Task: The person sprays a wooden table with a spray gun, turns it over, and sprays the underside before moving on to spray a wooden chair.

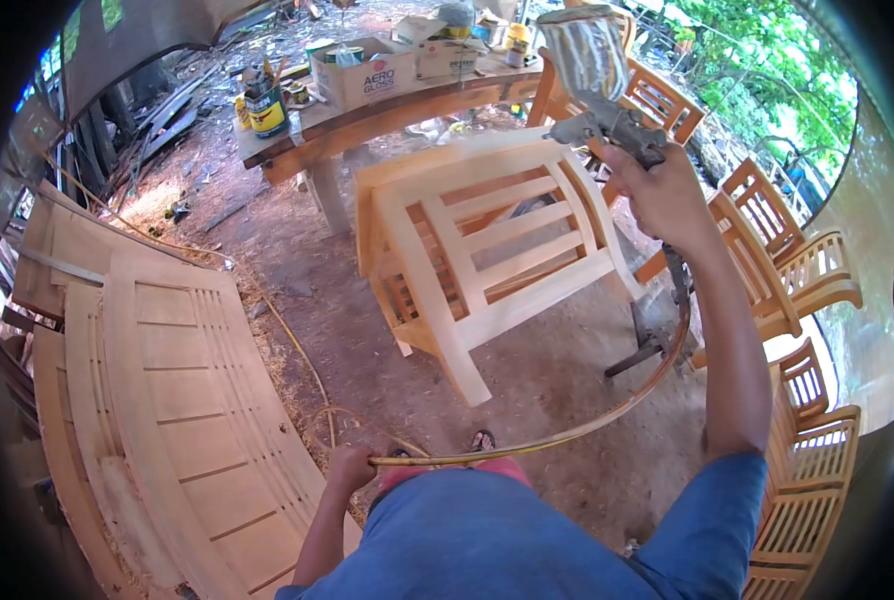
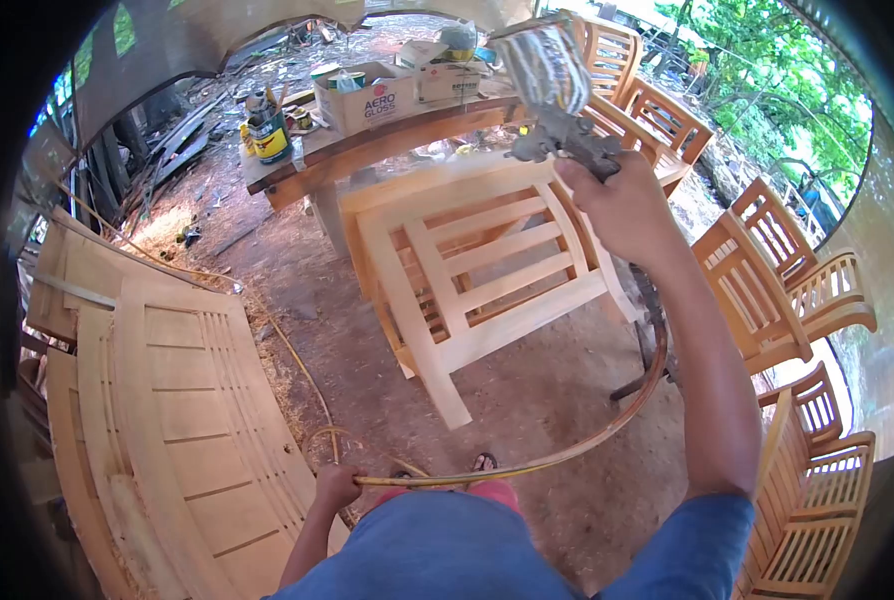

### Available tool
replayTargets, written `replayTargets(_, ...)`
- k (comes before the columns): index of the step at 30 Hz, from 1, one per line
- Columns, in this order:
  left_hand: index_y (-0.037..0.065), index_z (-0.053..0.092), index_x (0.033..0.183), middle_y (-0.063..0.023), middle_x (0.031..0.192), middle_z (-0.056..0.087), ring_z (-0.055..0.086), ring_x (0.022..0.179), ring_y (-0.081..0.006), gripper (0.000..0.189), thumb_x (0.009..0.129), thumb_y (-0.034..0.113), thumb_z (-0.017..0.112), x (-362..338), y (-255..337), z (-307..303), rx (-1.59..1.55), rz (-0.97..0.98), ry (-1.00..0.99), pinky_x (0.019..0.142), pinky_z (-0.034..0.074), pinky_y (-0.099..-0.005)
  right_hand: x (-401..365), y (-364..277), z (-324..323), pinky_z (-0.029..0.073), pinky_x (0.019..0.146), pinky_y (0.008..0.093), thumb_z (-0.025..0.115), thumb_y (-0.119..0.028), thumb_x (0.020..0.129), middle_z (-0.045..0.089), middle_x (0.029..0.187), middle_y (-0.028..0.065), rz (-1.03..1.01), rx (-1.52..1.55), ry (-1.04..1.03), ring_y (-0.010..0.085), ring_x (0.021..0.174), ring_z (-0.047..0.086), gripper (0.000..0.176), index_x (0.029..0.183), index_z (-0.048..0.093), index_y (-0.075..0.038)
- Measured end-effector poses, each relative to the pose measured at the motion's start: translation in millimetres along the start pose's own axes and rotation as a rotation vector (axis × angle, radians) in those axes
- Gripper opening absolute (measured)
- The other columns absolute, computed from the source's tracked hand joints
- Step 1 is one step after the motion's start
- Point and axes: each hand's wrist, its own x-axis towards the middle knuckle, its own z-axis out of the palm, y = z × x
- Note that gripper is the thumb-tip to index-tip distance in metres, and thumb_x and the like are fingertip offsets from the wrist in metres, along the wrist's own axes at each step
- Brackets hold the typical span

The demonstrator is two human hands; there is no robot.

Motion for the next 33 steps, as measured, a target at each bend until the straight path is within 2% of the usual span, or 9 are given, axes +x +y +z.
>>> replayTargets(3,0.019,0.075,0.079,-0.0118,0.071,0.067,0.066,0.066,-0.032,0.014,0.077,0.031,0.067,4.5,26.1,-10.8,0.028,0.004,-0.014,0.061,0.052,-0.0442,16.7,28.4,-22.3,0.033,0.031,0.0268,0.067,-0.034,0.089,0.051,0.052,0.0026,0.096,-0.044,0.046,0.0099,0.033,0.043,0.04,0.079,0.054,0.002)
replayTargets(8,0.018,0.075,0.08,-0.0123,0.07,0.067,0.066,0.065,-0.0322,0.019,0.081,0.035,0.066,13.0,45.8,-8.2,0.119,-0.032,-0.075,0.061,0.052,-0.0452,27.1,67.7,-53.8,0.03,0.03,0.028,0.064,-0.036,0.091,0.049,0.05,0.0036,0.097,-0.047,0.226,0.0115,0.031,0.042,0.041,0.074,0.054,0.0)
replayTargets(15,0.016,0.071,0.065,-0.0116,0.063,0.064,0.063,0.063,-0.0323,0.006,0.068,0.021,0.067,13.7,51.5,-8.3,-0.023,0.089,0.152,0.058,0.05,-0.0439,21.0,162.2,-92.3,0.027,0.03,0.0273,0.061,-0.034,0.093,0.04,0.042,0.0001,0.099,-0.067,0.361,0.0095,0.029,0.038,0.041,0.067,0.051,-0.005)
replayTargets(16,0.016,0.07,0.064,-0.0116,0.063,0.063,0.063,0.062,-0.0321,0.005,0.066,0.018,0.067,13.7,52.1,-13.3,0.007,0.104,0.178,0.058,0.05,-0.044,9.1,162.5,-92.2,0.027,0.031,0.0273,0.06,-0.033,0.094,0.045,0.046,-0.0005,0.106,-0.053,0.368,0.0087,0.031,0.039,0.037,0.069,0.052,-0.006)
replayTargets(19,0.015,0.07,0.064,-0.0099,0.06,0.062,0.062,0.058,-0.0306,0.002,0.063,0.017,0.068,14.3,35.1,-11.2,0.011,0.171,0.323,0.056,0.049,-0.043,-14.8,206.2,-80.7,0.027,0.03,0.0261,0.058,-0.031,0.096,0.047,0.052,-0.0014,-0.102,-0.039,0.505,0.0072,0.033,0.04,0.035,0.072,0.052,-0.007)
replayTargets(21,0.014,0.069,0.062,-0.0093,0.058,0.061,0.062,0.056,-0.03,0.002,0.062,0.016,0.07,10.0,19.3,-11.1,0.013,0.181,0.395,0.054,0.049,-0.0427,-50.0,197.0,-80.7,0.029,0.031,0.0244,0.056,-0.028,0.097,0.046,0.055,-0.0023,0.069,0.09,0.308,0.0057,0.036,0.041,0.032,0.074,0.051,-0.007)
replayTargets(23,0.013,0.066,0.058,-0.0097,0.056,0.06,0.061,0.055,-0.0302,0.006,0.062,0.015,0.07,4.3,10.6,-17.9,0.04,0.151,0.414,0.054,0.048,-0.0429,-79.9,168.7,-66.1,0.03,0.032,0.0231,0.053,-0.025,0.098,0.044,0.056,-0.0009,0.121,0.235,0.26,0.006,0.037,0.041,0.032,0.073,0.05,-0.006)
replayTargets(29,0.01,0.062,0.056,-0.0117,0.055,0.058,0.058,0.052,-0.0315,0.022,0.072,0.02,0.074,-7.8,2.9,-37.8,0.102,0.126,0.403,0.051,0.044,-0.0439,-117.2,176.3,-43.9,0.031,0.038,0.0217,0.055,-0.03,0.098,0.046,0.06,0.0011,0.019,0.415,0.001,0.0068,0.041,0.039,0.036,0.075,0.051,-0.004)
replayTargets(33,0.009,0.061,0.056,-0.012,0.053,0.056,0.056,0.05,-0.032,0.026,0.076,0.02,0.074,-19.7,2.1,-39.1,0.051,0.1,0.447,0.05,0.043,-0.0444,-119.8,154.5,-37.3,0.03,0.039,0.0205,0.061,-0.035,0.094,0.049,0.062,0.0005,-0.06,0.446,-0.241,0.0057,0.044,0.04,0.035,0.085,0.056,-0.002)
